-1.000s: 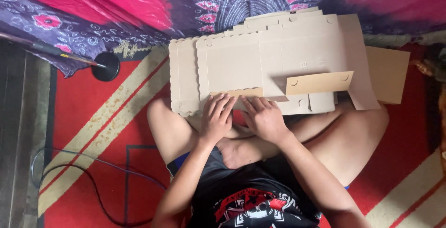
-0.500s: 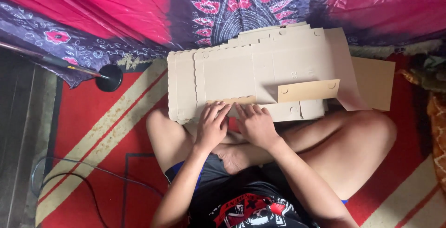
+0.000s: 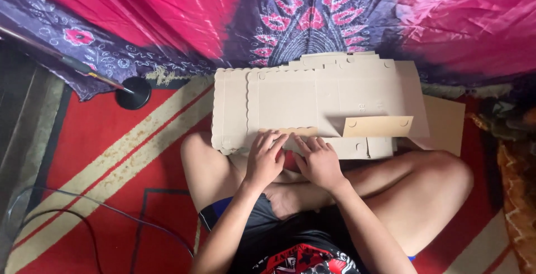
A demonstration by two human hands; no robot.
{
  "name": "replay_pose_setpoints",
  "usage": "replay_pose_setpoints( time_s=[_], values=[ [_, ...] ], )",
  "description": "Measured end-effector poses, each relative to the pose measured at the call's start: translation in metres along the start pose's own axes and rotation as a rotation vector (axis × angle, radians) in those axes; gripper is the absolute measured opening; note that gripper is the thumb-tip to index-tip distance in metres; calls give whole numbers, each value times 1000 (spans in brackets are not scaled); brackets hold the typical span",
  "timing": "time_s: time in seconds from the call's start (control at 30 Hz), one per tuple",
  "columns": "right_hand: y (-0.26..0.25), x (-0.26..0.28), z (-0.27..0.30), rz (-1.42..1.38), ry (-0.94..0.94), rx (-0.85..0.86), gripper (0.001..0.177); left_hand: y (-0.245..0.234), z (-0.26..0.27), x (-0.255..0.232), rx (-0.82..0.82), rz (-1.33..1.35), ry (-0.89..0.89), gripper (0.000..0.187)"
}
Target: Assembling cardboard boxes by folding flat pre-cut sheets along scored lines and tucking in tabs.
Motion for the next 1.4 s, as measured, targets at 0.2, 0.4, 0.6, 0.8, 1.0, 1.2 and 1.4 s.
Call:
replay_pose_setpoints(
  time_s=[0.2,0.4,0.6,0.8,1.0,1.2,1.4],
  values=[
    [9,-3,2,-12,-23,-21,54,0,2,1,-14,24,-25,50],
    [5,-2,-2,-24,-34,-13,56,-12,1,-14,-61,-93,1,51],
    [4,0,-3,-4,-48,25,65,11,8,3,-85,-102,26,60],
    [2,1,-2,-16,-72,78,57,9,0,5,-127,-104,12,50],
    [3,3,-9,27,-72,104,56,-7,-10,1,-1,-12,6,42],
    [-8,9,-25,5,14,51,60,-11,-8,4,-104,-152,122,44],
    [-21,12,-21,4,-7,20,51,-2,-2,1,-116,-135,58,46]
  ],
)
Point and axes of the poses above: each hand's wrist, its own z-axis away from the middle knuckle, its own y-axis out of the palm, x = y × z, the point moved 6 cm from there along -z, towards the middle knuckle, and after that the axes turned 3 degrees about x, right-handed, at the moved point
